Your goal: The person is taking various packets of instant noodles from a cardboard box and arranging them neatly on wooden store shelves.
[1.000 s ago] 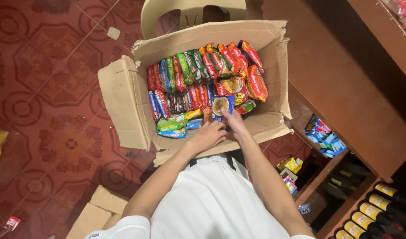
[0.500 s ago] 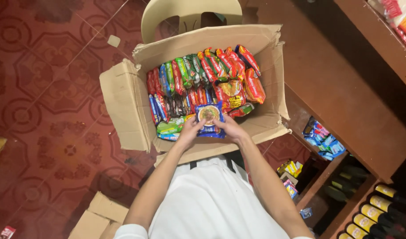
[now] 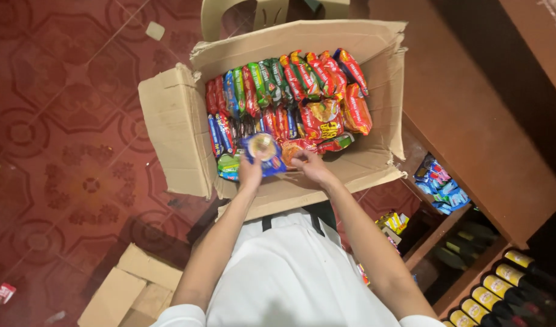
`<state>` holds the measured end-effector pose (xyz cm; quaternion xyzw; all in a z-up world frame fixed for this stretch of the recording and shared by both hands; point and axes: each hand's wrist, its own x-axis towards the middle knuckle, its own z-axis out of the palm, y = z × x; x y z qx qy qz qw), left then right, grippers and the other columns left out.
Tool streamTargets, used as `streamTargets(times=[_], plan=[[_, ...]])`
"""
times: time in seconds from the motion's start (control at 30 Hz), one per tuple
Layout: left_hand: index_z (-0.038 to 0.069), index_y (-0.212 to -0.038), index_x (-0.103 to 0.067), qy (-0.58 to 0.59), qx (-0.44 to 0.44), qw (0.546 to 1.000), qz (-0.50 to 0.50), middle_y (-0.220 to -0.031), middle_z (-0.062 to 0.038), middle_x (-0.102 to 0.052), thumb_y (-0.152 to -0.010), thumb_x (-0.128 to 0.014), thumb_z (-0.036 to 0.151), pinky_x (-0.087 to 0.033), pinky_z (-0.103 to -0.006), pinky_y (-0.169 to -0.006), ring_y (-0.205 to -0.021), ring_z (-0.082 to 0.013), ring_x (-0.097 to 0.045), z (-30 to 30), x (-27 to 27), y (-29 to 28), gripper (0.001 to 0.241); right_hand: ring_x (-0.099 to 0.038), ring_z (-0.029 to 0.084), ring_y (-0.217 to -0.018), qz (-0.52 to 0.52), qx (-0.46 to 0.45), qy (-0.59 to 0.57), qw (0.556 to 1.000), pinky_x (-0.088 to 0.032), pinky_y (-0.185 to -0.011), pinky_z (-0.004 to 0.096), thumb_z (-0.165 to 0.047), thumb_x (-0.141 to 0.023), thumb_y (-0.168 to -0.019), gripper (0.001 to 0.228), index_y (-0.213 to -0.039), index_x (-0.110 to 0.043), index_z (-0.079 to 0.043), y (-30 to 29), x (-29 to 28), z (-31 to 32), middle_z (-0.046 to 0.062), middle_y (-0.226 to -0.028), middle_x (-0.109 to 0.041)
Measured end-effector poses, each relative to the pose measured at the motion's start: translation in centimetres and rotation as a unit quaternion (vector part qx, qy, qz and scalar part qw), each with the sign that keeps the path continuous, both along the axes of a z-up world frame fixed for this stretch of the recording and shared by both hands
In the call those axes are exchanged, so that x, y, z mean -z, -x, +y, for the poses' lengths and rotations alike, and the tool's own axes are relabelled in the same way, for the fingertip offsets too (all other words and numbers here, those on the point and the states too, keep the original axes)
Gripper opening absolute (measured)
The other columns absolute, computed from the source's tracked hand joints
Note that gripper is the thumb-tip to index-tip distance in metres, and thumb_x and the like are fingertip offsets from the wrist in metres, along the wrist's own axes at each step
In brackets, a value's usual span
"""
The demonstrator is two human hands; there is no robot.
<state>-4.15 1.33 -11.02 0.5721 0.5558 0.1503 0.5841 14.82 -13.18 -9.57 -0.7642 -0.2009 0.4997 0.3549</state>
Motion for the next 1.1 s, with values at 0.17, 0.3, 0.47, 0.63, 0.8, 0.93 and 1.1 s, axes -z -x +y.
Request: streamTargets(times=[0.17, 0.3, 0.47, 0.63, 0.8, 0.93, 1.1], plan=[[-0.003, -0.127, -0.056, -0.027, -0.102, 0.993, 0.053, -0.114, -0.024, -0.072, -0.099, -0.064, 0.035, -0.052, -0.0463, -0.091, -0.106, -0.0384, -0.07, 0.6, 2.2, 2.4, 0.048, -0.069, 0.017, -0.089, -0.043, -0.08, 0.029, 0.995, -0.055, -0.079, 0.035, -0.027, -0.074, -0.093, 0.033, -0.116, -0.068, -0.003, 1.6, -2.0, 3.6, 0.008, -0.099, -0.074], [-0.002, -0.128, -0.058, 0.084, 0.051, 0.978, 0.182, -0.118, -0.028, -0.07, -0.099, -0.06, 0.044, -0.052, -0.0512, -0.094, -0.112, -0.0432, -0.069, -1.5, 2.4, 3.7, 0.054, -0.068, 0.021, -0.082, -0.08, -0.028, 0.018, 0.996, -0.055, -0.075, 0.037, -0.022, -0.07, -0.094, 0.025, -0.111, -0.068, -0.004, 3.0, -0.5, 8.0, 0.011, -0.093, -0.072], [-0.002, -0.129, -0.052, 0.075, 0.102, 0.965, 0.229, -0.117, -0.032, -0.067, -0.097, -0.059, 0.045, -0.05, -0.0553, -0.095, -0.111, -0.0482, -0.065, -1.9, 3.0, 3.3, 0.057, -0.07, 0.027, -0.096, -0.161, -0.118, -0.099, 0.975, -0.055, -0.086, 0.039, -0.022, -0.071, -0.09, 0.019, -0.102, -0.075, -0.008, 5.4, 1.9, 13.8, 0.015, -0.101, -0.073], [0.001, -0.132, -0.052, 0.104, 0.1, 0.963, 0.229, -0.117, -0.033, -0.067, -0.096, -0.056, 0.04, -0.049, -0.056, -0.096, -0.111, -0.0492, -0.065, -0.8, -1.1, 2.7, 0.053, -0.056, 0.039, -0.127, -0.193, -0.262, -0.119, 0.938, -0.043, -0.107, 0.047, -0.034, -0.074, -0.089, 0.026, -0.108, -0.081, -0.017, 9.7, 2.3, 17.6, 0.024, -0.128, -0.065], [0.005, -0.129, -0.059, 0.122, 0.132, 0.958, 0.223, -0.123, -0.031, -0.066, -0.098, -0.055, 0.032, -0.05, -0.0565, -0.097, -0.115, -0.048, -0.063, -1.1, -0.9, 2.7, 0.042, -0.043, 0.045, -0.136, -0.183, -0.28, -0.007, 0.942, -0.031, -0.109, 0.061, -0.047, -0.074, -0.091, 0.053, -0.135, -0.066, -0.017, 11.8, 4.2, 18.5, 0.026, -0.146, -0.05], [0.001, -0.131, -0.052, 0.116, 0.105, 0.96, 0.232, -0.12, -0.032, -0.066, -0.096, -0.061, 0.031, -0.05, -0.0566, -0.097, -0.112, -0.0487, -0.065, -2.3, 2.7, 2.8, 0.047, -0.061, 0.036, -0.12, -0.157, -0.223, -0.008, 0.962, -0.048, -0.103, 0.045, -0.042, -0.078, -0.089, 0.057, -0.131, -0.061, -0.007, 9.8, 3.4, 18.0, 0.023, -0.131, -0.063], [0.006, -0.144, -0.029, 0.115, 0.071, 0.965, 0.227, -0.111, -0.034, -0.07, -0.091, -0.068, 0.037, -0.052, -0.0555, -0.095, -0.104, -0.0494, -0.068, -0.8, -2.5, 2.0, 0.073, -0.078, 0.022, -0.101, -0.131, -0.087, -0.011, 0.988, -0.062, -0.092, 0.036, -0.021, -0.07, -0.087, 0.029, -0.113, -0.072, -0.008, 5.9, 5.6, 16.6, 0.014, -0.11, -0.079]])
